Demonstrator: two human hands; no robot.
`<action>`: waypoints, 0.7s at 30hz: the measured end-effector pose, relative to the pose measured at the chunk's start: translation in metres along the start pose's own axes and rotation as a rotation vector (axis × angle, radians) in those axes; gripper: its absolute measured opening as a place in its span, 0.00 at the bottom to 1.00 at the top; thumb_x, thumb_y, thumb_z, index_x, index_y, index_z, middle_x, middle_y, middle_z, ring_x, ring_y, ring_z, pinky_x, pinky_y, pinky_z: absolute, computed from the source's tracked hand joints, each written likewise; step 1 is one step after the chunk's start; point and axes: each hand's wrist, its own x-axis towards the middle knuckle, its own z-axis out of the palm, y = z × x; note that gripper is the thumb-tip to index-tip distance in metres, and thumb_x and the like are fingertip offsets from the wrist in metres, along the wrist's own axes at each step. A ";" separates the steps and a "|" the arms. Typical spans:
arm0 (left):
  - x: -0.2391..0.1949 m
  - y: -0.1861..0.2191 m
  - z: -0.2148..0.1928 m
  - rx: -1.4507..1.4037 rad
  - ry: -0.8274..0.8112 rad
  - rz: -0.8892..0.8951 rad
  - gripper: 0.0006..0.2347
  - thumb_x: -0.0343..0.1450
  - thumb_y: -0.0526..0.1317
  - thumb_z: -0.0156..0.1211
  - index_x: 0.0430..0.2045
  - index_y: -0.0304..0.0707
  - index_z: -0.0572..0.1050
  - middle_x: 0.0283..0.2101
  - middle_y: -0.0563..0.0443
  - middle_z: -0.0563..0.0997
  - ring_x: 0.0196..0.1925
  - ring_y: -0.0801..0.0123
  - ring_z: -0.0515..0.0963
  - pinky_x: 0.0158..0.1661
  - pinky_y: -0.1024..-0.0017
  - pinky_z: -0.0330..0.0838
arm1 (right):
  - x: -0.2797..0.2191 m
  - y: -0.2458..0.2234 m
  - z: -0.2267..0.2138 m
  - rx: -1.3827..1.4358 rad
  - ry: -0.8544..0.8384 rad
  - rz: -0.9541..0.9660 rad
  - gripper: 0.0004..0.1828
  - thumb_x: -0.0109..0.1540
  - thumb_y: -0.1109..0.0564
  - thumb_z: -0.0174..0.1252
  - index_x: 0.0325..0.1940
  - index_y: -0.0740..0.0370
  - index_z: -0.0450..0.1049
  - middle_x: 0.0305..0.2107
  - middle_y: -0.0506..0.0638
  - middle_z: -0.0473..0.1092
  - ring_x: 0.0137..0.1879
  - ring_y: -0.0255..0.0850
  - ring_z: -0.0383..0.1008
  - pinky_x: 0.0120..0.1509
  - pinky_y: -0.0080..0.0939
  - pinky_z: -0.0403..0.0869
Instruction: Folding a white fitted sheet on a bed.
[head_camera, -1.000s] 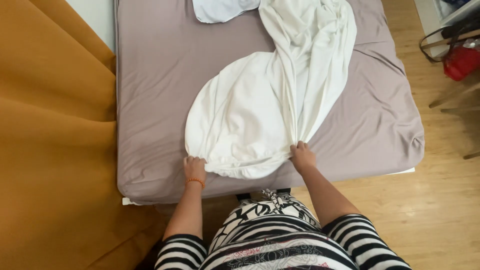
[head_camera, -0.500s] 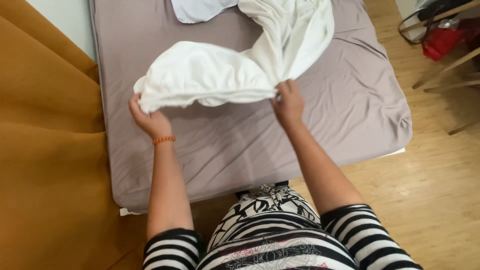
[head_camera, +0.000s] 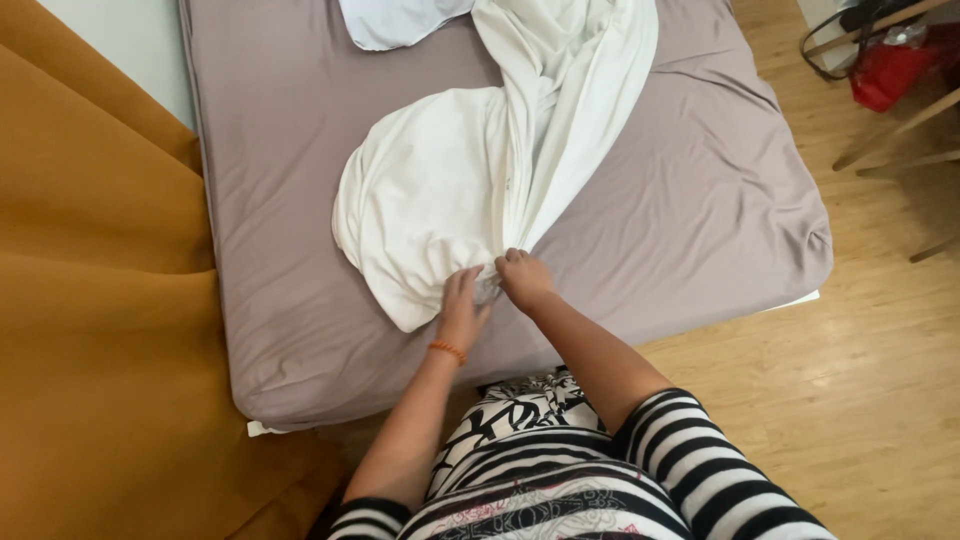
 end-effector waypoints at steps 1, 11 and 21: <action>0.010 0.005 0.007 -0.002 -0.003 0.001 0.28 0.60 0.28 0.69 0.56 0.33 0.69 0.56 0.34 0.71 0.61 0.40 0.68 0.60 0.54 0.62 | 0.002 -0.001 -0.002 0.000 -0.001 0.004 0.14 0.56 0.58 0.65 0.44 0.59 0.74 0.44 0.55 0.71 0.54 0.51 0.73 0.52 0.51 0.76; 0.047 -0.014 0.059 0.145 -0.132 -0.107 0.20 0.62 0.27 0.65 0.48 0.40 0.73 0.49 0.42 0.74 0.56 0.48 0.74 0.56 0.59 0.72 | -0.003 0.024 -0.028 0.158 0.053 -0.116 0.14 0.57 0.57 0.63 0.46 0.58 0.74 0.40 0.53 0.73 0.51 0.52 0.75 0.50 0.52 0.76; 0.046 0.026 0.064 0.252 -0.063 -0.231 0.19 0.73 0.46 0.61 0.55 0.35 0.72 0.52 0.40 0.77 0.47 0.47 0.79 0.46 0.57 0.75 | 0.006 0.097 -0.070 0.355 -0.002 -0.271 0.34 0.56 0.67 0.52 0.67 0.52 0.64 0.61 0.54 0.65 0.59 0.53 0.70 0.49 0.52 0.75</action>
